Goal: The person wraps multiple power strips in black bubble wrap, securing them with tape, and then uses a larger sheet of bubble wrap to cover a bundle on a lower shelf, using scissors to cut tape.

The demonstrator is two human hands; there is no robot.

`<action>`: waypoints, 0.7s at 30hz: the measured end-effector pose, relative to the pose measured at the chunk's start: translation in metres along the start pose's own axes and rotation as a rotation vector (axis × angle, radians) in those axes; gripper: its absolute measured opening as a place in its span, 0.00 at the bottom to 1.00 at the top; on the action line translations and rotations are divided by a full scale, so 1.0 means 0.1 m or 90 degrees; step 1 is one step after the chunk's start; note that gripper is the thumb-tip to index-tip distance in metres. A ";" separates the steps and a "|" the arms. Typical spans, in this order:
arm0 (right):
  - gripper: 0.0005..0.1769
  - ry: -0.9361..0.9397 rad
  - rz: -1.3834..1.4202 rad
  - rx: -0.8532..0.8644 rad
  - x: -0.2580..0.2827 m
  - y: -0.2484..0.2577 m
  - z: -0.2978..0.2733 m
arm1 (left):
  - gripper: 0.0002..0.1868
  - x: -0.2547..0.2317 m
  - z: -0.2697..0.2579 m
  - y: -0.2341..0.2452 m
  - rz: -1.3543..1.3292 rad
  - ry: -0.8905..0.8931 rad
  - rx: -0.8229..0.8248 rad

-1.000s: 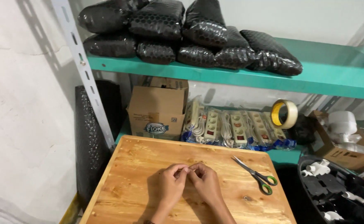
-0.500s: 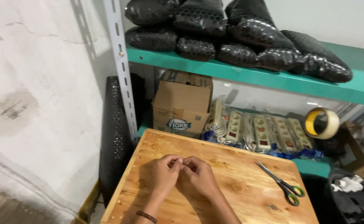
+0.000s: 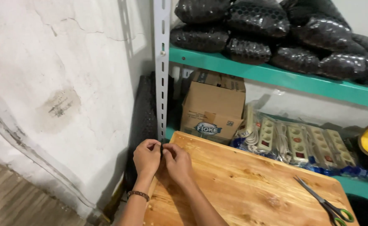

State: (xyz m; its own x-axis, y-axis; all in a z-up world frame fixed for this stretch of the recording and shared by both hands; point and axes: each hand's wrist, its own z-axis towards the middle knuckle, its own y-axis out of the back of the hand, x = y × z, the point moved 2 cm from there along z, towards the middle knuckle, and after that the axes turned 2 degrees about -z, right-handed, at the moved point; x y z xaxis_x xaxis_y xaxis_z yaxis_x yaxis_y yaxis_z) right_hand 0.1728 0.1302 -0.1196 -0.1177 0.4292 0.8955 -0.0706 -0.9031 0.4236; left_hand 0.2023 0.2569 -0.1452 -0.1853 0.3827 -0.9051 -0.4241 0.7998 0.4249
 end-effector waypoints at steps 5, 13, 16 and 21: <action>0.20 -0.005 0.040 -0.025 -0.08 -0.36 0.34 | 0.15 0.11 0.22 0.03 -0.121 0.093 -0.064; 0.25 0.031 -0.045 0.012 0.05 -0.50 0.52 | 0.22 -0.03 0.17 0.02 -0.307 0.161 -0.153; 0.29 0.003 -0.083 0.016 -0.15 -0.58 0.66 | 0.25 0.01 0.17 -0.03 -0.274 0.123 -0.167; 0.31 0.008 -0.221 0.049 -0.36 -0.74 0.84 | 0.27 0.03 0.22 -0.07 -0.261 0.092 -0.132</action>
State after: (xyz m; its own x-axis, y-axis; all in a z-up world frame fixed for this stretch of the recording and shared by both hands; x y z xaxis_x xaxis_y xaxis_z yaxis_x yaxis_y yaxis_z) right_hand 0.2653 0.1809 -0.1714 -0.1117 0.7108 0.6945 -0.0340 -0.7012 0.7121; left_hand 0.2240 0.2627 -0.1504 -0.0809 -0.0256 -0.9964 -0.6528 0.7568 0.0336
